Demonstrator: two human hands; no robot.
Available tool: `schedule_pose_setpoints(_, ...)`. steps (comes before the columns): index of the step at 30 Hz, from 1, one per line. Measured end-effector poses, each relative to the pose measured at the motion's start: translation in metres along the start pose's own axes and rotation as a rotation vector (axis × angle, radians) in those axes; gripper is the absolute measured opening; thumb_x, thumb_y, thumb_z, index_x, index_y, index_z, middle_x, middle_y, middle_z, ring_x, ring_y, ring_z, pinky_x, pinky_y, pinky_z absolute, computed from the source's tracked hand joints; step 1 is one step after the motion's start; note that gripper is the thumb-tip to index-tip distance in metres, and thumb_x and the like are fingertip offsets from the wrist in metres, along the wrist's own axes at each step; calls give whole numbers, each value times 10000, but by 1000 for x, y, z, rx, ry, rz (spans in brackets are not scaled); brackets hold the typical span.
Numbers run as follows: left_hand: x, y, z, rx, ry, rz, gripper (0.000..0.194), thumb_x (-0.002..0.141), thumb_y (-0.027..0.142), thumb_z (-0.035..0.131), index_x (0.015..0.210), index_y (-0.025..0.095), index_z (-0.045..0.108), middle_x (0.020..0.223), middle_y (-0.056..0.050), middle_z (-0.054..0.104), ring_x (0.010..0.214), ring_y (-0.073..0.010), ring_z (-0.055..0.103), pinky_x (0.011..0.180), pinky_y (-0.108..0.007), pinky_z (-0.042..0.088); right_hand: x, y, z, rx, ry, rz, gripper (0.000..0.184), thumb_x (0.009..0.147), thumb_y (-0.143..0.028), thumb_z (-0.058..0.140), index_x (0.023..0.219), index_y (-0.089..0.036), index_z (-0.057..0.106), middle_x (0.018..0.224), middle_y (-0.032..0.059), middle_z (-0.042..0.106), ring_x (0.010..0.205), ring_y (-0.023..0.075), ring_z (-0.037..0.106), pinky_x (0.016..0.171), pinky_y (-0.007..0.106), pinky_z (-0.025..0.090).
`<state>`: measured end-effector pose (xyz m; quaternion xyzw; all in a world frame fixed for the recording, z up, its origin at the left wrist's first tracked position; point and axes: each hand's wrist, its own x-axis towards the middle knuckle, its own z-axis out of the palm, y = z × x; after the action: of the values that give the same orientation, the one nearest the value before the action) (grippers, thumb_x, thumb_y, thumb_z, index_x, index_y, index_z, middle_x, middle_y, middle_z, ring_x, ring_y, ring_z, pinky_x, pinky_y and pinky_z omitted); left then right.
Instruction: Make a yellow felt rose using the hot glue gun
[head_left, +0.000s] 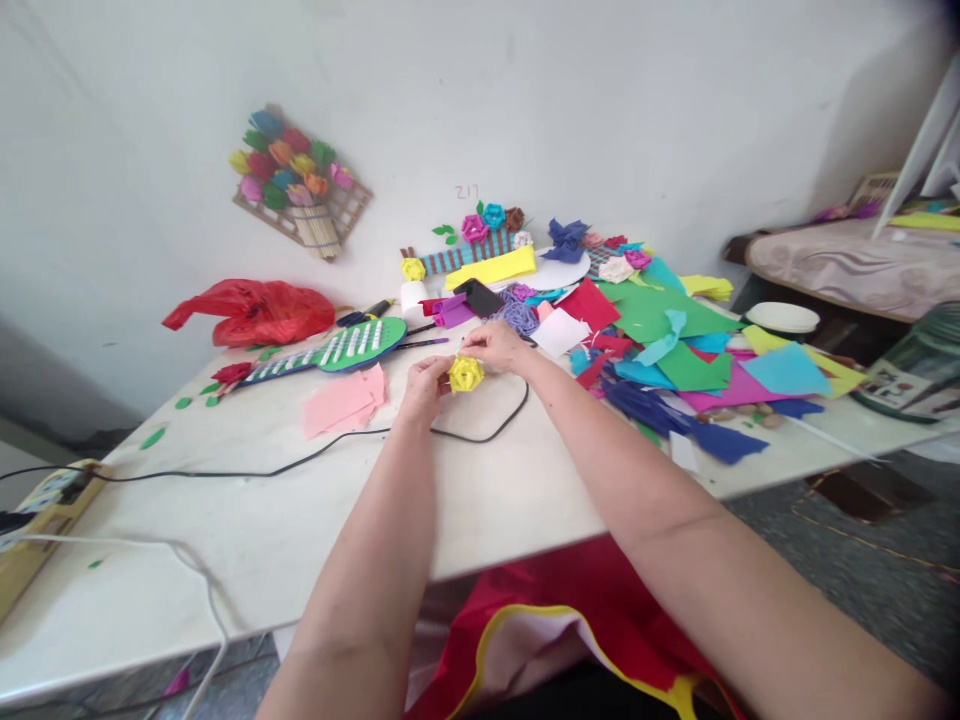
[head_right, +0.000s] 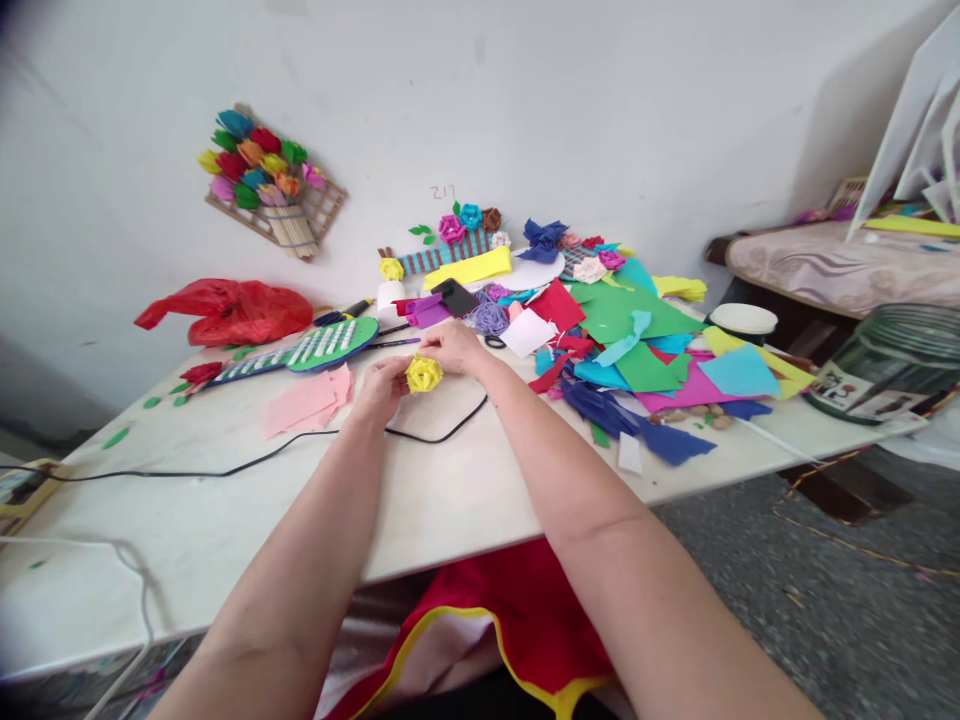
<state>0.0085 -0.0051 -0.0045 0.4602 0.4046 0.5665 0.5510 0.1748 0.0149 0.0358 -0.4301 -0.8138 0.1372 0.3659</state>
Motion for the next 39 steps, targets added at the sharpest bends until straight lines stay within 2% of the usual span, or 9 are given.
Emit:
schedule_pose_setpoints(6,0,2,1,-28,-19,-43,286,465,337,781,649,154,660,618,-40,659,555,-174,606,536,-290,478,-2,-6,-2,15,-37,25,151,776,-182,680,832,-144,815,769,33,763,727,133,638,648,221,382)
schedule_pose_setpoints(16,-1,6,3,-79,-25,-85,188,512,248,701,655,132,661,615,-35,658,555,-162,609,537,-265,466,-3,-8,-1,-14,-22,41,146,785,-199,688,843,-173,819,787,17,769,731,130,637,650,221,382)
schedule_pose_setpoints(22,0,8,5,-92,38,-148,136,562,238,654,652,137,642,584,-47,641,590,-197,639,531,-271,458,-3,-9,0,-25,-42,34,156,793,-197,675,847,-163,817,793,25,768,750,131,636,663,224,380)
schedule_pose_setpoints(32,-6,15,5,-14,-25,-82,168,481,250,703,587,144,627,554,-10,590,519,-143,551,498,-246,408,-2,-10,2,20,-41,51,157,792,-197,654,789,-125,794,729,21,733,701,116,599,632,216,362)
schedule_pose_setpoints(39,-4,14,6,15,52,-69,151,445,221,691,540,148,600,534,3,558,503,-130,525,498,-243,401,-3,-13,1,57,-44,42,260,829,-243,597,645,-118,731,581,-4,642,610,102,544,617,218,360)
